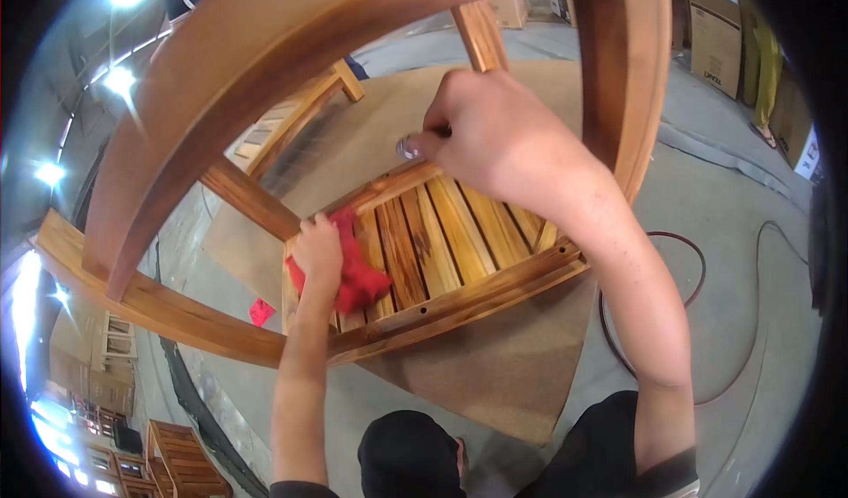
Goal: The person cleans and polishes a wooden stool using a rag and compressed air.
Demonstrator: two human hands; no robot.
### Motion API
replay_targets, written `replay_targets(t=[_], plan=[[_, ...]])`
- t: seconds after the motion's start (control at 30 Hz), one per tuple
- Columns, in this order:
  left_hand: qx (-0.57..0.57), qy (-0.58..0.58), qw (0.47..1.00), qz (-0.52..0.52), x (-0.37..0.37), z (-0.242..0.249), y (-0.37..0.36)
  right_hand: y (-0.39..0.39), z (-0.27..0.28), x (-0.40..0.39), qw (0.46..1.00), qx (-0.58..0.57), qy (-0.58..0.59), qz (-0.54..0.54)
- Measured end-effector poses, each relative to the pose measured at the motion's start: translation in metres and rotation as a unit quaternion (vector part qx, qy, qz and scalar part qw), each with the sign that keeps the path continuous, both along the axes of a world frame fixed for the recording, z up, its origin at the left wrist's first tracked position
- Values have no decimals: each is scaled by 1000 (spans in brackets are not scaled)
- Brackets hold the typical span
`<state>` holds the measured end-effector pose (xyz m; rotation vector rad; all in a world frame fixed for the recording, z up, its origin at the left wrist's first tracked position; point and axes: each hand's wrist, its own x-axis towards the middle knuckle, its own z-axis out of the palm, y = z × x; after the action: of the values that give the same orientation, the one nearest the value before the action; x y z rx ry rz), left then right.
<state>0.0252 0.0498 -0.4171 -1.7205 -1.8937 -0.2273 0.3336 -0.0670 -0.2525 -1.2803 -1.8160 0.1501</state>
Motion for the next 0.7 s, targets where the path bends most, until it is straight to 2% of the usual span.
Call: replay_targets(t=[0.1,0.17,0.23,0.3,0.33,0.37,0.4,0.5,0.63,0.7], plan=[[-39,-53,996,56,-6,0,-10,-9,7,14,995,-88,16,45],[-41,-176,981,70,3,1,-9,-19,19,23,986,-150,12,70],[-71,-203,973,84,29,6,-6,-40,27,35,991,-83,36,101],[-94,-226,969,45,67,7,3,-51,31,39,995,-45,30,89],[-96,-241,966,14,87,4,16,-57,32,41,996,-26,26,83],[-80,-269,957,-70,106,-3,29,-60,36,45,994,-28,35,95],[-30,-272,955,-116,135,-9,34,-64,41,46,993,-38,44,101],[-18,-310,922,-232,212,-19,36,-73,55,48,989,-81,62,109],[-102,-345,861,-361,250,-19,25,-80,57,29,1000,-14,15,3],[-188,-359,808,-427,240,-10,8,-51,48,30,998,-55,13,-3]])
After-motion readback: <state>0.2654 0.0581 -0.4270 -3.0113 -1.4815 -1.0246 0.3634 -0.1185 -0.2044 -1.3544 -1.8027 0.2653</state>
